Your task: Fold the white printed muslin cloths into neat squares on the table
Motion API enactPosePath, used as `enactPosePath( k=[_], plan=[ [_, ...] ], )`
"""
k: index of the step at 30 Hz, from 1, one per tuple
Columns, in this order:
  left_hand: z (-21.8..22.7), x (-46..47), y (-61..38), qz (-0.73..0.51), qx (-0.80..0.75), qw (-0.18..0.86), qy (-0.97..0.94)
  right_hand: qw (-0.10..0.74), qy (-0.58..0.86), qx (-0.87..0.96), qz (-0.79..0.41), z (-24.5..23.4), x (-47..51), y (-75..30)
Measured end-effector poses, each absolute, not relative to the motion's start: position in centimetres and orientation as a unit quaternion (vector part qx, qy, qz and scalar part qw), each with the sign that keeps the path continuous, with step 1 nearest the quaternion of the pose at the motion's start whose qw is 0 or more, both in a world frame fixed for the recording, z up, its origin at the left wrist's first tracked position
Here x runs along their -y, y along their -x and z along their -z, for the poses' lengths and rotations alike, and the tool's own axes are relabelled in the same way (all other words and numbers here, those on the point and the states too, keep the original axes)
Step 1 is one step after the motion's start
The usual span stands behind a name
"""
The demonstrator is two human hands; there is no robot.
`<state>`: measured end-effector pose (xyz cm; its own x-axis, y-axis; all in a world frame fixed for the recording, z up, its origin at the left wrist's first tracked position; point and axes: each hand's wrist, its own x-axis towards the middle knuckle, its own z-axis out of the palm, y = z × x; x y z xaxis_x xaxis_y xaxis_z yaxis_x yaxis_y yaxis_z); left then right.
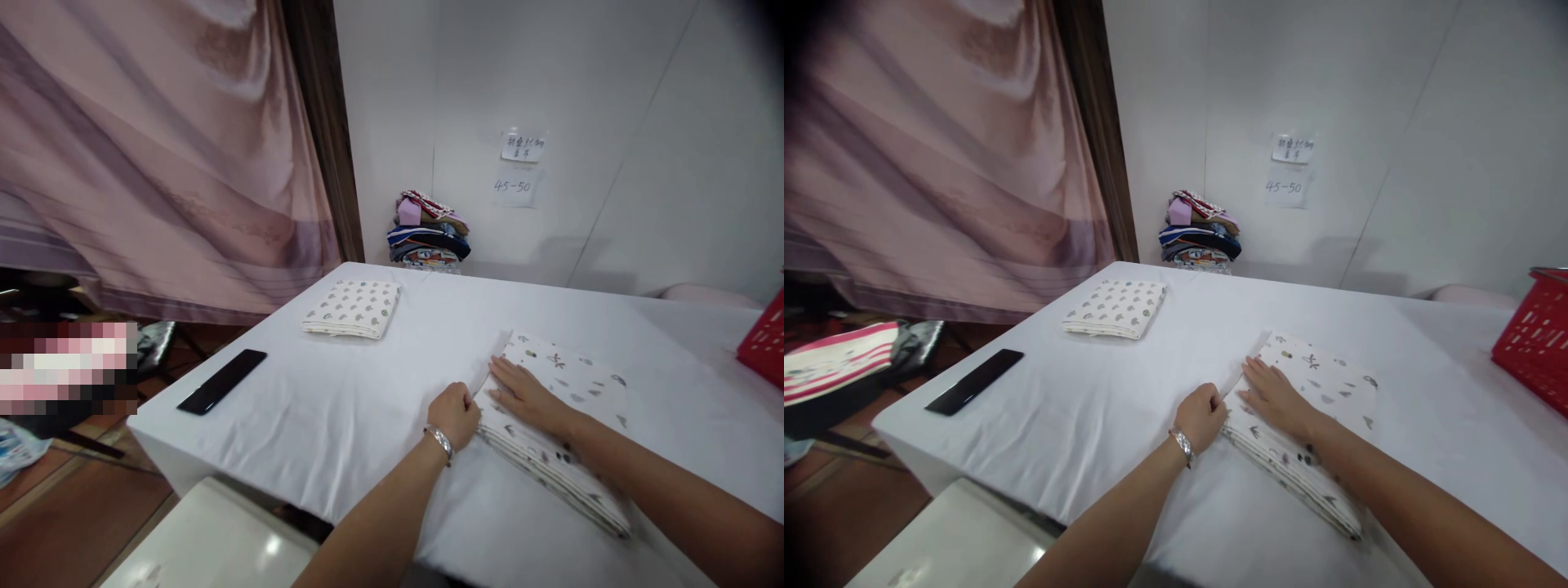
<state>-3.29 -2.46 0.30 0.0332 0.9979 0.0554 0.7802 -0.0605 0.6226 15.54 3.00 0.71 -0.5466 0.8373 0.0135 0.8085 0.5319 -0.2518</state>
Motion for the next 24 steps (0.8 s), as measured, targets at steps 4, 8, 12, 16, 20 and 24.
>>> enactPosePath(
  k=[4,8,12,16,20,24],
  plan=[
    [-0.2,2.4,3.3,-0.251,-0.649,0.215,-0.686,0.071,0.487,0.867,-0.074,-0.7,-4.8,-15.5],
    [-0.3,2.3,3.3,-0.252,-0.649,0.220,-0.683,0.067,0.480,0.872,-0.073,0.0,-5.6,-15.4],
    [-0.3,2.3,3.3,-0.255,-0.650,0.225,-0.680,0.075,0.481,0.865,-0.124,-0.2,-6.2,-16.8],
    [-0.2,2.3,3.3,-0.257,-0.647,0.229,-0.680,0.084,0.532,0.838,-0.091,-0.4,-7.6,-19.7],
    [-0.2,2.3,3.4,-0.258,-0.647,0.228,-0.680,0.067,0.577,0.812,-0.057,-0.1,-9.5,-21.6],
    [-0.3,2.3,3.4,-0.247,-0.651,0.232,-0.679,0.053,0.589,0.805,-0.050,0.6,-11.0,-21.1]
  ],
)
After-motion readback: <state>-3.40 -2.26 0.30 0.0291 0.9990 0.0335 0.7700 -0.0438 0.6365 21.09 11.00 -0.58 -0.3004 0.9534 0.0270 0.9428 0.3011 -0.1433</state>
